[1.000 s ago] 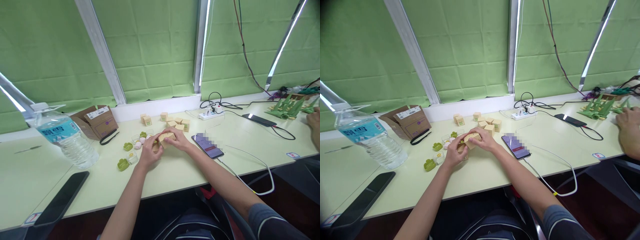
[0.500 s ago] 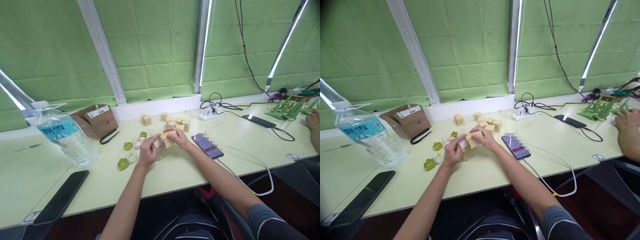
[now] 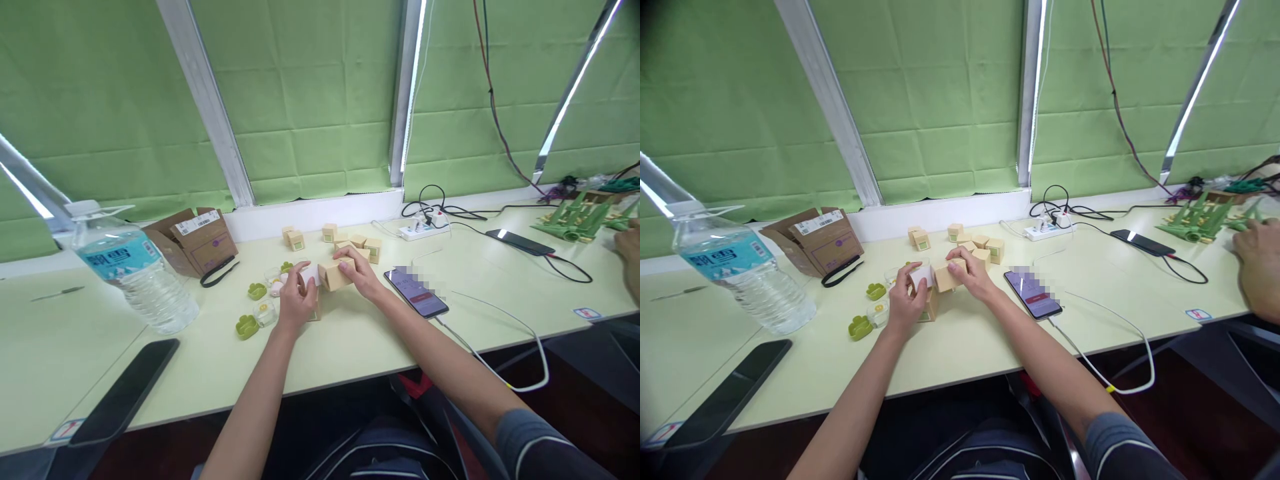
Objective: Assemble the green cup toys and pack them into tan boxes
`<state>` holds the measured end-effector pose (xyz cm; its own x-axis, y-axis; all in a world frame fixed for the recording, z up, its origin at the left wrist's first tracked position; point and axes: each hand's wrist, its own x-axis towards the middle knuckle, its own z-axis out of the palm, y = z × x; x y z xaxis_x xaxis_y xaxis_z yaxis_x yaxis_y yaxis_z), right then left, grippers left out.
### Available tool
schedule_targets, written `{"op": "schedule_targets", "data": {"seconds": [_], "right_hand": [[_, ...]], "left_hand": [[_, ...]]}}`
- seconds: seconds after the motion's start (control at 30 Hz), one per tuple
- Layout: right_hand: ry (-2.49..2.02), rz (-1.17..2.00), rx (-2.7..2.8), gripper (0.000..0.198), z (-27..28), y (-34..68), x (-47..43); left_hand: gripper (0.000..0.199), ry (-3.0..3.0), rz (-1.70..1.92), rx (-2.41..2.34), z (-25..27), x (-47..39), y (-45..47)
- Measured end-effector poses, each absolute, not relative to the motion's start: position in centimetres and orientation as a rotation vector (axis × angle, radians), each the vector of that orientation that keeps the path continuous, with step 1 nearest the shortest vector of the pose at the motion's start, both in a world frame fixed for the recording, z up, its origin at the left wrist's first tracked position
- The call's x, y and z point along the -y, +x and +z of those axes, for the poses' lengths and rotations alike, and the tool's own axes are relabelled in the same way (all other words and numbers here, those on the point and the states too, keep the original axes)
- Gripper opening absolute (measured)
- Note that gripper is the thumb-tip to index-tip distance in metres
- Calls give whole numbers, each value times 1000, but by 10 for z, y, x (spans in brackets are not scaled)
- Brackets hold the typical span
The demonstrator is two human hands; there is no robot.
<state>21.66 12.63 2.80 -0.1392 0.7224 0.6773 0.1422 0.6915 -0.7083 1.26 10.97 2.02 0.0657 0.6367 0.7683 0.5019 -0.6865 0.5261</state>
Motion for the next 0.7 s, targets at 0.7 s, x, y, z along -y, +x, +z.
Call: {"op": "schedule_targets", "data": {"seconds": [0.7], "right_hand": [[-517,345,2242,45,40,210,-113]], "left_hand": [[18,2217,1893,-1115,9,-128,4]]}}
